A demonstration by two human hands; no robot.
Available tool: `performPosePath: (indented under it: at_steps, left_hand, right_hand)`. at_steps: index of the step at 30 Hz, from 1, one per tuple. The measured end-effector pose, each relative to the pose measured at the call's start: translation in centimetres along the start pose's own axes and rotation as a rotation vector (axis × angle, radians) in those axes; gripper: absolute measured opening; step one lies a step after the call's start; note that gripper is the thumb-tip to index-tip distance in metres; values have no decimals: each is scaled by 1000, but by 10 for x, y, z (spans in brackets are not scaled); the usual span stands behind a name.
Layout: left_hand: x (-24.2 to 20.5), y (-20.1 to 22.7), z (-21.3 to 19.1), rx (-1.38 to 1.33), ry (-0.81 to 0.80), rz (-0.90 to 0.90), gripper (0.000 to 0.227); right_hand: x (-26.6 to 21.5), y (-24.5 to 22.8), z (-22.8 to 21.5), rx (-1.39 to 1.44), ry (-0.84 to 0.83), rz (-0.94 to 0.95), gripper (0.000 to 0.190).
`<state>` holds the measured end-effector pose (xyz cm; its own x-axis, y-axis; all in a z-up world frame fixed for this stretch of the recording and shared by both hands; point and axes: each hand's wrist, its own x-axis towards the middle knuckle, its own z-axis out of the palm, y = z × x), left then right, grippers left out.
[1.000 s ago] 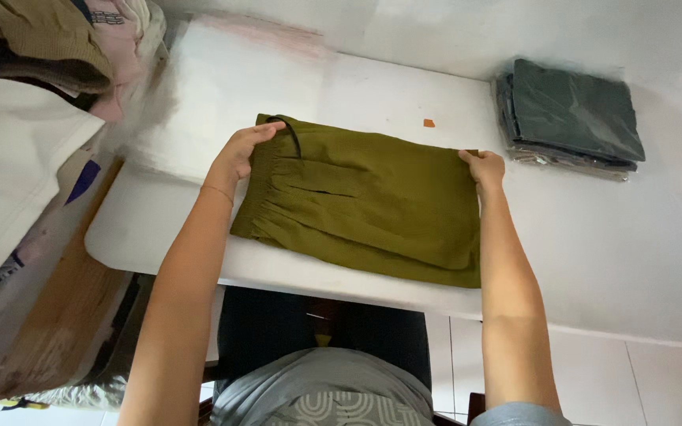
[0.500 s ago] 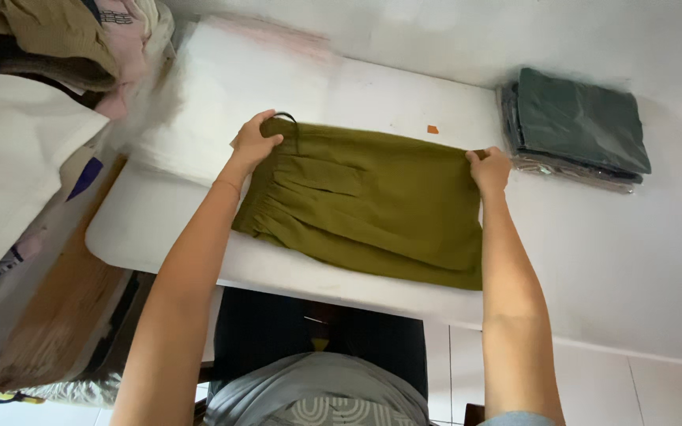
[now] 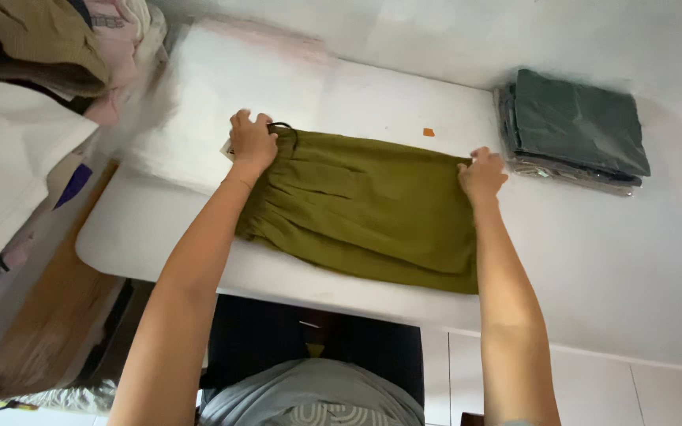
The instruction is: The person picks up an olive-green garment from a pile of laundry, spreads it out on a white table, folds it into a rectangle, and then places it into a clear plastic bag.
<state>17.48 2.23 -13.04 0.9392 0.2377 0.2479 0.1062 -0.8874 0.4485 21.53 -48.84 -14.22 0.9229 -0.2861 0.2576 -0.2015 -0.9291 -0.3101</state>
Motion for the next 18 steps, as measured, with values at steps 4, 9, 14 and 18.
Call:
performPosePath:
  at_steps: [4, 9, 14, 18]
  left_hand:
    - [4, 27, 3, 95, -64, 254, 31]
    - [38, 17, 63, 253, -150, 347, 17]
    - [46, 13, 61, 300, 48, 237, 18]
    - [49, -1, 66, 270, -26, 155, 25]
  right_hand:
    - [-18, -42, -7, 7, -8, -320, 16]
    - [-69, -111, -30, -37, -395, -393, 27]
    - [-64, -88, -19, -101, -371, -215, 61]
    - [-64, -68, -22, -24, -357, -172, 63]
